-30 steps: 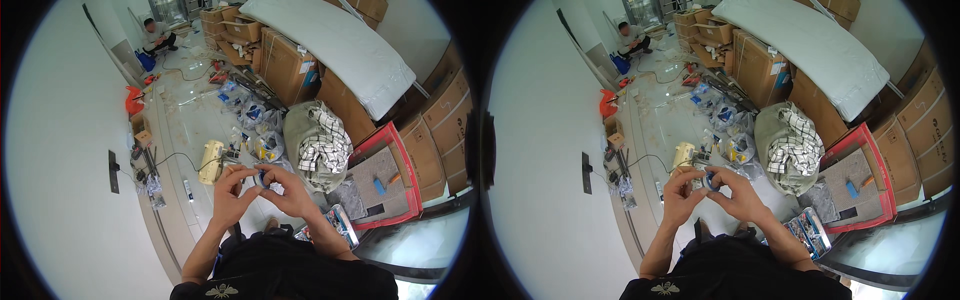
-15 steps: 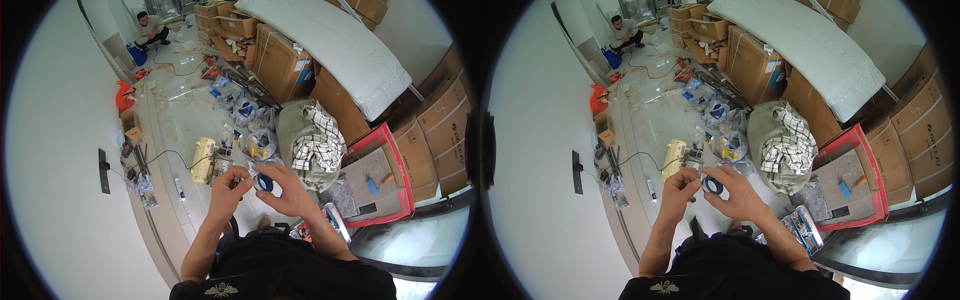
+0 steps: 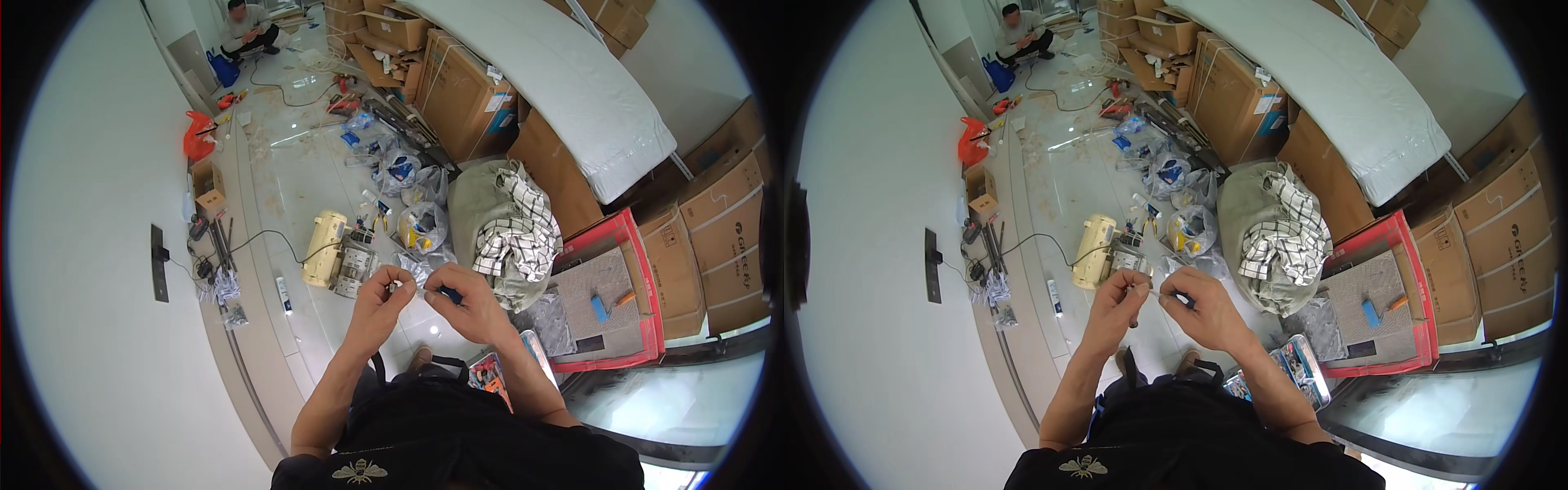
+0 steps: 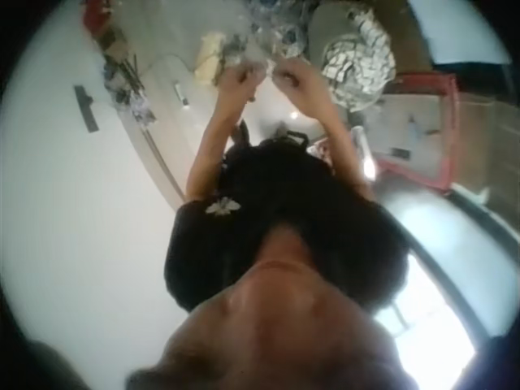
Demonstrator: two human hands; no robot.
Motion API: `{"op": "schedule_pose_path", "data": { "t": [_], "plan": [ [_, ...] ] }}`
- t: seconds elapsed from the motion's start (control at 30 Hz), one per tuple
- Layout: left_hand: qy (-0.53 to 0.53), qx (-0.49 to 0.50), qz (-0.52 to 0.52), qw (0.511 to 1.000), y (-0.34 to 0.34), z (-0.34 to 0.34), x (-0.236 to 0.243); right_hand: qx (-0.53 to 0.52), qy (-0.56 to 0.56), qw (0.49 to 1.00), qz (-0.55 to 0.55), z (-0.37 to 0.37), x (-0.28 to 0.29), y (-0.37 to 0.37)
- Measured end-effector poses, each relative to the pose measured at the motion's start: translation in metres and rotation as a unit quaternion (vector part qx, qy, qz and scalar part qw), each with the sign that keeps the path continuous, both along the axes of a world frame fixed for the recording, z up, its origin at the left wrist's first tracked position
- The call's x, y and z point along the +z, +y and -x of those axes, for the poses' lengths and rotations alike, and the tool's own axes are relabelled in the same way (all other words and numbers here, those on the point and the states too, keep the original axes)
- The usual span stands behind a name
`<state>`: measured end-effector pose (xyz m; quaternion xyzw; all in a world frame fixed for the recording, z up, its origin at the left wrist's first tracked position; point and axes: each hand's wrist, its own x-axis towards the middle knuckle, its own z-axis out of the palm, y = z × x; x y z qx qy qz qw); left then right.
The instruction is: The person removes a small pipe fitting from an air compressor, retrieves thread seal tape from a toolbox, and wraps the tape around the threaded end of the pipe fitting.
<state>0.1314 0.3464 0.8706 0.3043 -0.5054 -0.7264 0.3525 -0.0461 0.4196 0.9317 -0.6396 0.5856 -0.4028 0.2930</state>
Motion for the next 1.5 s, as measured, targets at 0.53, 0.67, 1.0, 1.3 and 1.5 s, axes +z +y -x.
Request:
{"op": "schedule_pose_path", "data": {
  "t": [0.53, 0.67, 1.0, 1.3, 1.5],
  "plan": [
    [-0.223, -0.043, 0.120, 0.966, 0.008, -0.016, 0.000, 0.083, -0.048, 0.991, -0.092, 0.003, -0.009, -0.012],
    [-0.190, 0.005, 0.152, 0.970, 0.006, -0.016, -0.006, 0.112, -0.020, 0.987, -0.110, 0.000, -0.011, -0.016],
    [-0.225, 0.006, 0.314, 0.922, 0.002, -0.026, 0.001, 0.066, 0.006, 0.994, -0.084, -0.015, -0.017, -0.028],
    [-0.221, 0.036, 0.354, 0.908, 0.006, -0.030, 0.007, 0.074, -0.007, 0.992, -0.104, -0.015, -0.019, -0.025],
    [-0.219, 0.016, 0.394, 0.892, 0.003, -0.032, 0.010, 0.076, -0.040, 0.991, -0.102, -0.012, -0.015, -0.024]
  ]
}}
